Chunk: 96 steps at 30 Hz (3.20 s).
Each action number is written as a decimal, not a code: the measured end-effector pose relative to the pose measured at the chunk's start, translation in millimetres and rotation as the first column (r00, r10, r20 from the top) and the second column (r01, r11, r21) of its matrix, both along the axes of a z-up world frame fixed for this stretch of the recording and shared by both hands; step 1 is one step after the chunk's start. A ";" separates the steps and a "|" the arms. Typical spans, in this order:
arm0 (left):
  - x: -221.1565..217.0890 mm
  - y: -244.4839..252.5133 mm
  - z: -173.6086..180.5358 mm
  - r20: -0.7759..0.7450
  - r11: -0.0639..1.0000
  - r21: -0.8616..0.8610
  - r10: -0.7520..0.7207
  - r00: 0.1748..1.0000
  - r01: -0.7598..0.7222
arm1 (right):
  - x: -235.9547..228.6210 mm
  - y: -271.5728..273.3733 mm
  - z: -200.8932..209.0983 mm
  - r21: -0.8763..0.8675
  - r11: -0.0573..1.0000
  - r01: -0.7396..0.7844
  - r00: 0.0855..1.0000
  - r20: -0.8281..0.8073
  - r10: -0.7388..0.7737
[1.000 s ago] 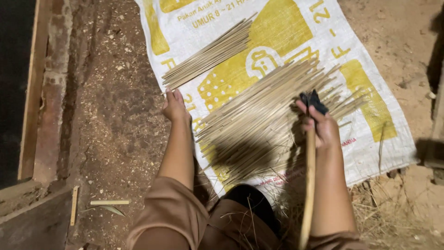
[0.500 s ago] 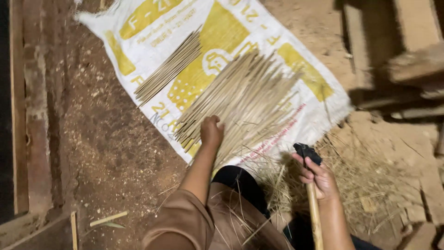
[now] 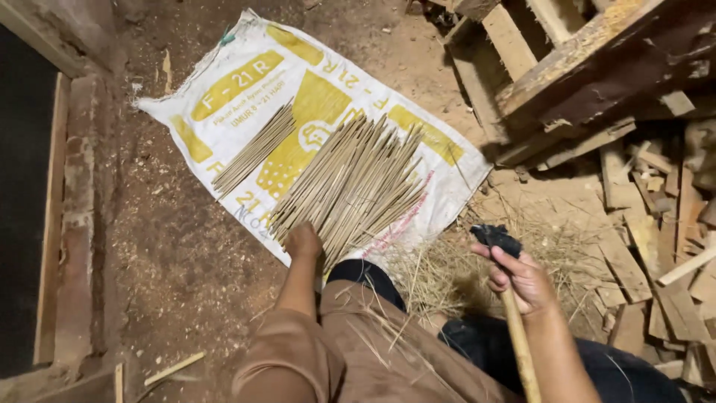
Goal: Stripping thin wooden sticks using a small knife while sitting on the floor
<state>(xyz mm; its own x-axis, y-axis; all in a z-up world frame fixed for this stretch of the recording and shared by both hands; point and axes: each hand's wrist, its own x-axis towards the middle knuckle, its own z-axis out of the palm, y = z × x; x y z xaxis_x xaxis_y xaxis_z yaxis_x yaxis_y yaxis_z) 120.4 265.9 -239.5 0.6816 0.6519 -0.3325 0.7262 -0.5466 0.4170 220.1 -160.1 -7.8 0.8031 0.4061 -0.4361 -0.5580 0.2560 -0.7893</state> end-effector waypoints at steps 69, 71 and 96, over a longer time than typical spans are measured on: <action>-166.8 -254.7 221.6 0.548 0.676 -0.390 -0.375 0.748 0.625 | 1.9 -221.9 19.4 0.116 0.977 0.180 0.976 -0.145 -0.163; -164.5 -261.7 210.6 0.554 0.722 -0.381 -0.322 0.768 0.577 | -1.2 -213.0 0.9 0.029 0.985 0.170 0.981 -0.096 -0.167; -134.3 -298.1 224.5 0.230 0.342 -0.927 0.192 0.954 0.155 | -136.5 -59.7 -2.2 0.036 0.989 -0.145 0.935 -0.322 0.149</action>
